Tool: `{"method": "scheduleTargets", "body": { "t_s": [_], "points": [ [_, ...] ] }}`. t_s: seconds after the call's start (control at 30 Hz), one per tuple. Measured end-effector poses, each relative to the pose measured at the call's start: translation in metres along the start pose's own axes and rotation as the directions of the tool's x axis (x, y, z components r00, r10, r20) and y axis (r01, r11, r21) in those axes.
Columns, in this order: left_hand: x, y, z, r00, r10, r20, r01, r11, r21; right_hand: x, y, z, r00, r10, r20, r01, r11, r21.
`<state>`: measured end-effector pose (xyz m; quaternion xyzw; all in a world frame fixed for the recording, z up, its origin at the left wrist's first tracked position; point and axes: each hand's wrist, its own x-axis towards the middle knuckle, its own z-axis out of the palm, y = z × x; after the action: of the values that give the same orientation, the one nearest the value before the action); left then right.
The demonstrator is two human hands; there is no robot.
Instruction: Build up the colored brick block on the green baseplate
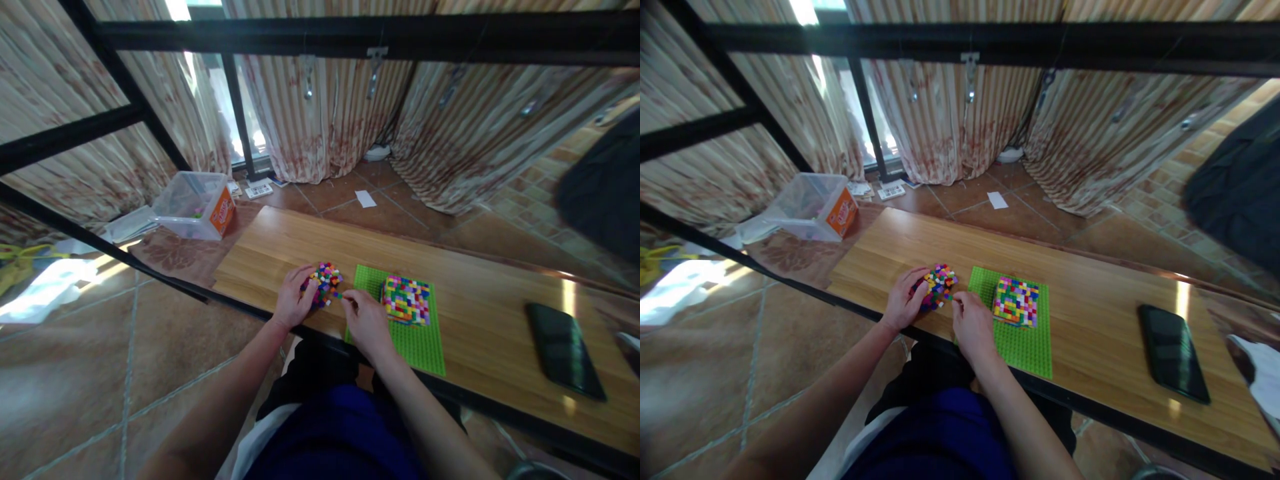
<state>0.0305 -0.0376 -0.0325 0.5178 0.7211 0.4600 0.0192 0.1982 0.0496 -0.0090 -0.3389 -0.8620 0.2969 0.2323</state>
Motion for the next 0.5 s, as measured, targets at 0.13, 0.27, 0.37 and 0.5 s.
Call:
{"method": "scheduleTargets", "body": {
  "t_s": [0.13,0.27,0.37,0.5],
  "points": [
    [-0.002,0.008,-0.007,0.996,0.07,-0.06,-0.068,0.997,0.023,-0.01,0.0,-0.018,0.995,0.1,0.011,-0.101,0.98,0.173],
    [-0.009,0.041,-0.008,0.981,0.189,-0.038,-0.188,0.982,0.011,-0.025,-0.005,-0.034,0.989,0.136,0.053,-0.146,0.953,0.266],
    [-0.018,0.072,0.001,0.972,0.211,0.102,-0.202,0.975,-0.094,-0.035,-0.01,-0.045,0.989,0.127,0.082,-0.145,0.95,0.275],
    [-0.028,0.097,0.016,0.973,0.121,0.194,-0.077,0.972,-0.221,-0.045,-0.011,-0.056,0.987,0.145,0.067,-0.159,0.938,0.308]
  ]
}}
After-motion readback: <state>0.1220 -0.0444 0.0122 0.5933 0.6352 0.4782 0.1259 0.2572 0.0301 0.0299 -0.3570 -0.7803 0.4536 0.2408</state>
